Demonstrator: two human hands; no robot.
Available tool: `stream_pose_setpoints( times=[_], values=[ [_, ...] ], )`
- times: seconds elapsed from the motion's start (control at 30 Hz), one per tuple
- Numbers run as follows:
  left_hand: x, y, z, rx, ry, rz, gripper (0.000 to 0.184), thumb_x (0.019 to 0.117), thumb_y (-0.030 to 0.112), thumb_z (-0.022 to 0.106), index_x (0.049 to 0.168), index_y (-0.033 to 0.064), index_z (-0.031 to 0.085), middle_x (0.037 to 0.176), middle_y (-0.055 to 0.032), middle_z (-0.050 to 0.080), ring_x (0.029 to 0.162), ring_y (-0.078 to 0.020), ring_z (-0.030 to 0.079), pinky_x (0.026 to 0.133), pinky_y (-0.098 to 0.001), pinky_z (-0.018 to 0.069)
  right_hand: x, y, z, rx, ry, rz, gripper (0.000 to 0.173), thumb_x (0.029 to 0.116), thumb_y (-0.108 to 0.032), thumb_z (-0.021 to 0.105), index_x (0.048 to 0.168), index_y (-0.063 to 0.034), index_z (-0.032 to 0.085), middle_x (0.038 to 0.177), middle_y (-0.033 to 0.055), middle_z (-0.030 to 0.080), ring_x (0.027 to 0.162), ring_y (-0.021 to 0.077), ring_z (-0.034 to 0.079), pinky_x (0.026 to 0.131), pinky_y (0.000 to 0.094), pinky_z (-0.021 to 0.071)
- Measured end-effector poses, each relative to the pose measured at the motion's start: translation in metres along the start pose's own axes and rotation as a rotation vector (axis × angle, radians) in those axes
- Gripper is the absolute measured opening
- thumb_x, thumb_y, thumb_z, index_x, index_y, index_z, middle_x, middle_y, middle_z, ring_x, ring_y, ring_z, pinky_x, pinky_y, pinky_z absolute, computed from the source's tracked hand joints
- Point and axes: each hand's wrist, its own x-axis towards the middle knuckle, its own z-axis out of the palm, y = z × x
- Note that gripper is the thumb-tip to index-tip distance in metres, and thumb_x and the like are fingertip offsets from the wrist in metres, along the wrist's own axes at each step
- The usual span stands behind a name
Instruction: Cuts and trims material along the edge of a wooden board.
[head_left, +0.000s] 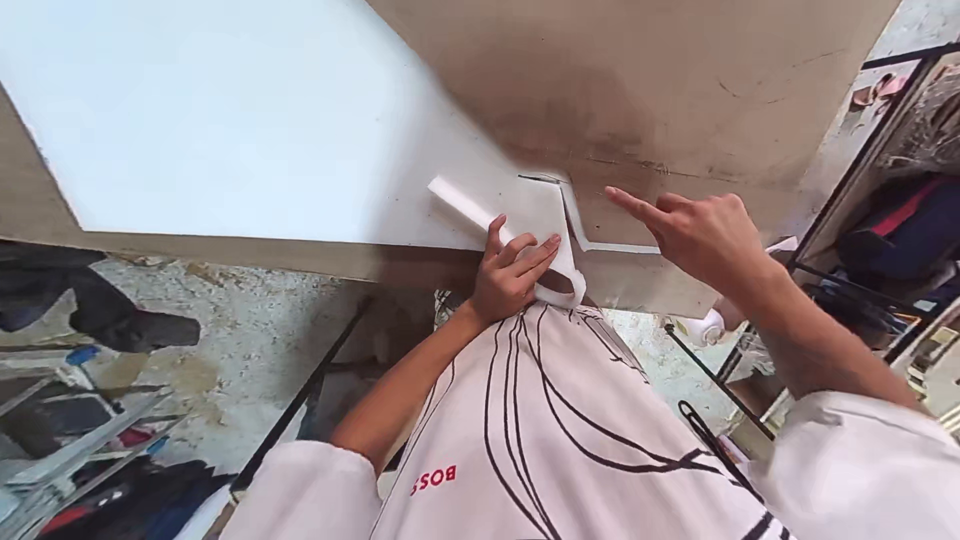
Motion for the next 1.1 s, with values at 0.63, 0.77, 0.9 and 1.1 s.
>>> stream_pose_setpoints(
  times=[0.63, 0.77, 0.9, 1.1],
  values=[
    [-0.011, 0.005, -0.004, -0.009, 0.045, -0.008, 0.034, 0.0963, 0.009, 0.058, 0.125, 0.0150, 0.075, 0.135, 0.0026, 0.069, 0.120, -0.0228, 0.063, 0.118, -0.0631, 0.0221, 0.039, -0.039, -0.057, -0.203, -0.202, -0.087, 0.065, 0.1010, 0.000, 0.046, 0.160, -0.0270, 0.040, 0.069, 0.0124, 0.050, 0.048, 0.0294, 0.050, 0.044, 0.0416, 0.0355],
    [-0.008, 0.004, -0.009, 0.044, -0.038, 0.001, 0.030, 0.0998, 0.012, 0.061, 0.127, 0.0155, 0.074, 0.141, 0.0017, 0.065, 0.130, -0.0249, 0.058, 0.119, -0.0650, 0.0223, 0.028, -0.034, -0.076, -0.190, -0.220, -0.021, 0.065, 0.0996, -0.001, 0.052, 0.158, -0.0292, 0.043, 0.069, 0.0136, 0.053, 0.051, 0.0329, 0.052, 0.045, 0.0457, 0.0380],
    [0.000, 0.005, -0.013, -0.025, 0.015, 0.042, 0.023, 0.0987, 0.014, 0.067, 0.121, 0.0107, 0.074, 0.138, -0.0068, 0.067, 0.135, -0.0287, 0.056, 0.119, -0.0660, 0.0278, -0.001, -0.015, -0.094, -0.027, -0.097, 0.030, 0.067, 0.1013, -0.011, 0.050, 0.160, -0.0404, 0.037, 0.072, 0.0109, 0.057, 0.051, 0.0328, 0.054, 0.042, 0.0497, 0.0387],
    [0.001, 0.007, -0.015, -0.210, 0.081, -0.011, 0.021, 0.0967, 0.028, 0.074, 0.107, 0.0098, 0.076, 0.150, -0.0248, 0.051, 0.149, -0.0423, 0.036, 0.123, -0.0608, 0.0294, 0.037, -0.074, -0.015, 0.413, 0.144, 0.034, 0.059, 0.1064, -0.016, 0.045, 0.163, -0.0245, 0.033, 0.101, 0.0161, 0.068, 0.071, 0.0293, 0.066, 0.061, 0.0496, 0.0559]
  ],
)
